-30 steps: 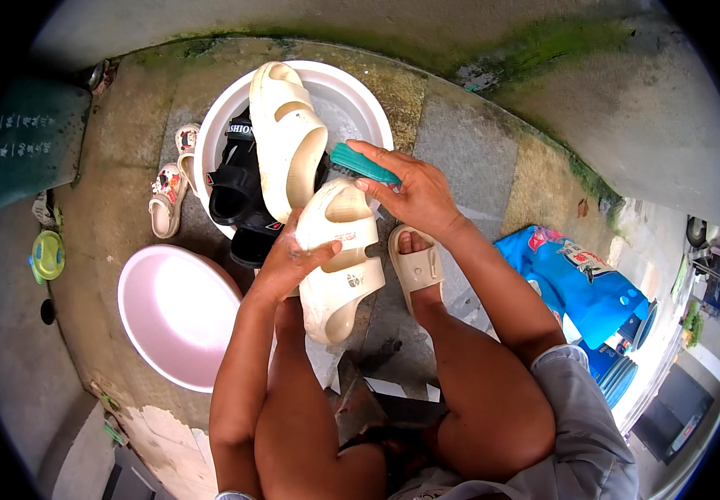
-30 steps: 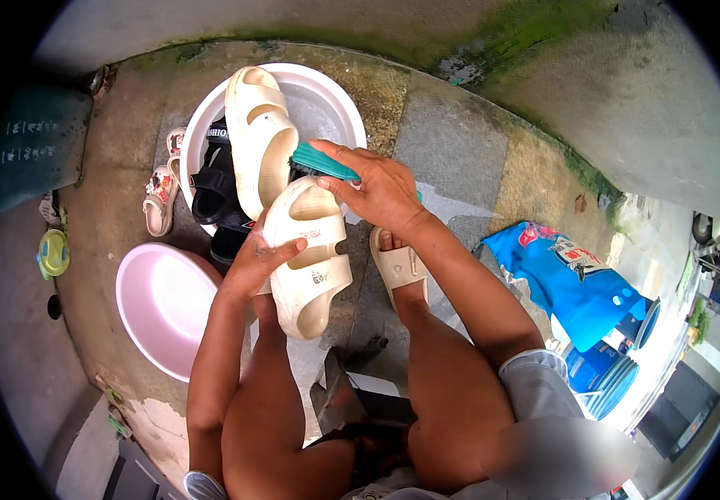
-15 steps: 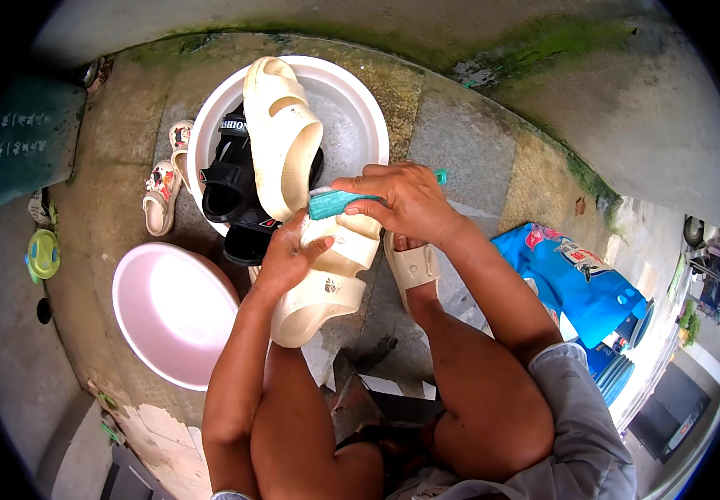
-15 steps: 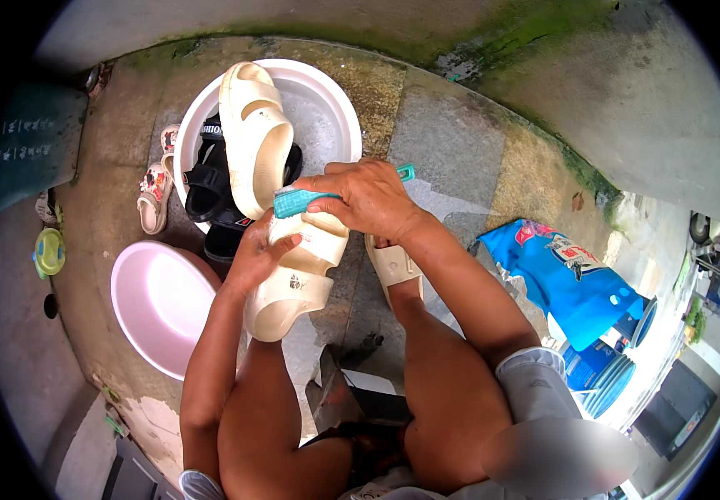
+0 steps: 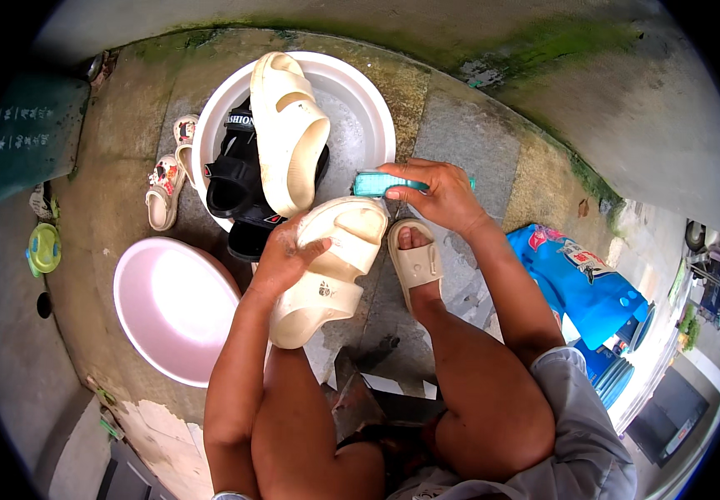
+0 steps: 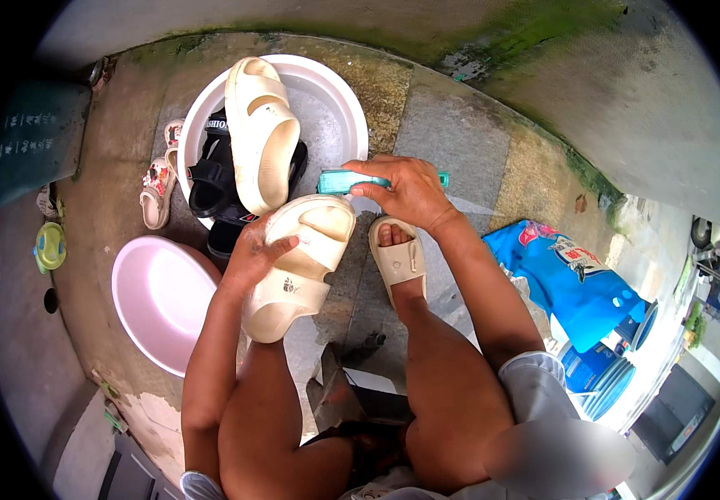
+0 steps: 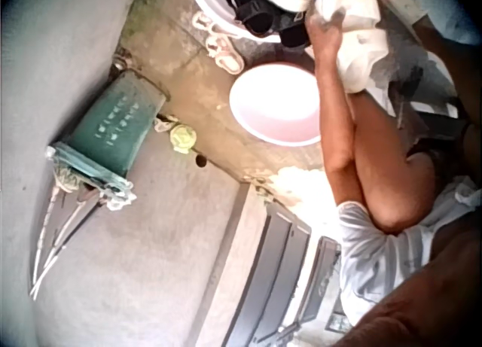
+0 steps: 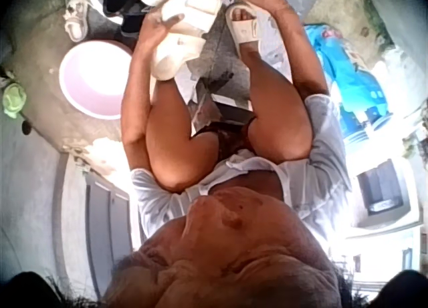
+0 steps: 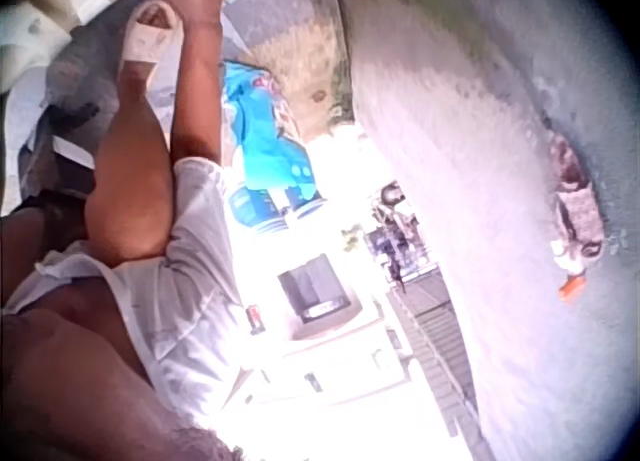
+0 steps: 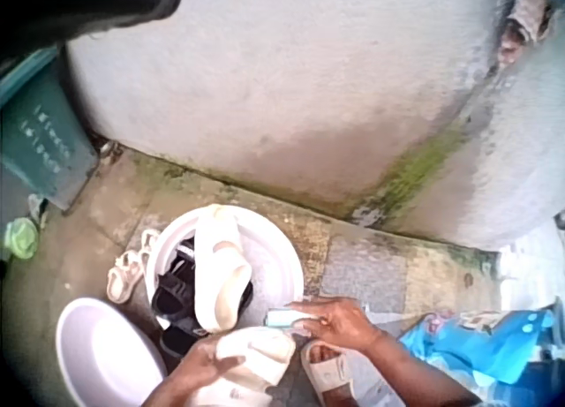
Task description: The person cleans a pair of black sandals and a pair of cream-colored slides using a brush and soapy water in a bucket.
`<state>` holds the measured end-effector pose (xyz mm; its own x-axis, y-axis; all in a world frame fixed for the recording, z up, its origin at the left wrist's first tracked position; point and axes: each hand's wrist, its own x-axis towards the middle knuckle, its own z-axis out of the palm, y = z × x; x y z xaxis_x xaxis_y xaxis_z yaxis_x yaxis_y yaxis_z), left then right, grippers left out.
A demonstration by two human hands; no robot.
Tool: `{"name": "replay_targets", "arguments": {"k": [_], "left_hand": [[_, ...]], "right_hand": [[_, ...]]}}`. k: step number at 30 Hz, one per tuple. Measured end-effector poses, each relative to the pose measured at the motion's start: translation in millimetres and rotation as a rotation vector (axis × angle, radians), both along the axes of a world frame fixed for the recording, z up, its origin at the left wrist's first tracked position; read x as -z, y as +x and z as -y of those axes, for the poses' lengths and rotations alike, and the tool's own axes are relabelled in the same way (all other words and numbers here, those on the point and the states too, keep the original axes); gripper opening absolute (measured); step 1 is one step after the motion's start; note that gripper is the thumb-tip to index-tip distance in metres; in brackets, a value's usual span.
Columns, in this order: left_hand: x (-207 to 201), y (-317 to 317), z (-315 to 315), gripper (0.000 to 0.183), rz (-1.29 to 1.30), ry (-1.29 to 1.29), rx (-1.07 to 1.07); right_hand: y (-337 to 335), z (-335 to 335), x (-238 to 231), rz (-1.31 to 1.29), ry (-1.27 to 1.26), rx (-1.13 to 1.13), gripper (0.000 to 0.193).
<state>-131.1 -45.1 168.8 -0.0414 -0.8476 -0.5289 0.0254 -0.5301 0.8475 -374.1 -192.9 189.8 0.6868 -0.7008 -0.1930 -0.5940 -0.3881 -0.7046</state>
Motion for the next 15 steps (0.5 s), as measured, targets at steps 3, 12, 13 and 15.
{"name": "replay_targets", "arguments": {"k": [3, 12, 13, 15], "left_hand": [[-5.4, 2.8, 6.4, 0.041, -0.007, 0.0, 0.021], [9.9, -2.0, 0.7, 0.04, 0.048, -0.032, 0.048], [10.3, -6.1, 0.4, 0.04, 0.076, -0.024, 0.081], [8.8, -6.2, -1.8, 0.04, 0.108, -0.013, 0.113]], "right_hand": [[-3.8, -6.3, 0.4, 0.094, 0.066, 0.113, 0.035], [16.2, -23.2, -3.7, 0.073, 0.014, 0.033, 0.034], [21.3, -23.6, -5.3, 0.019, -0.069, -0.065, 0.035], [38.3, -31.4, -17.2, -0.013, -0.063, -0.196, 0.036]]}}
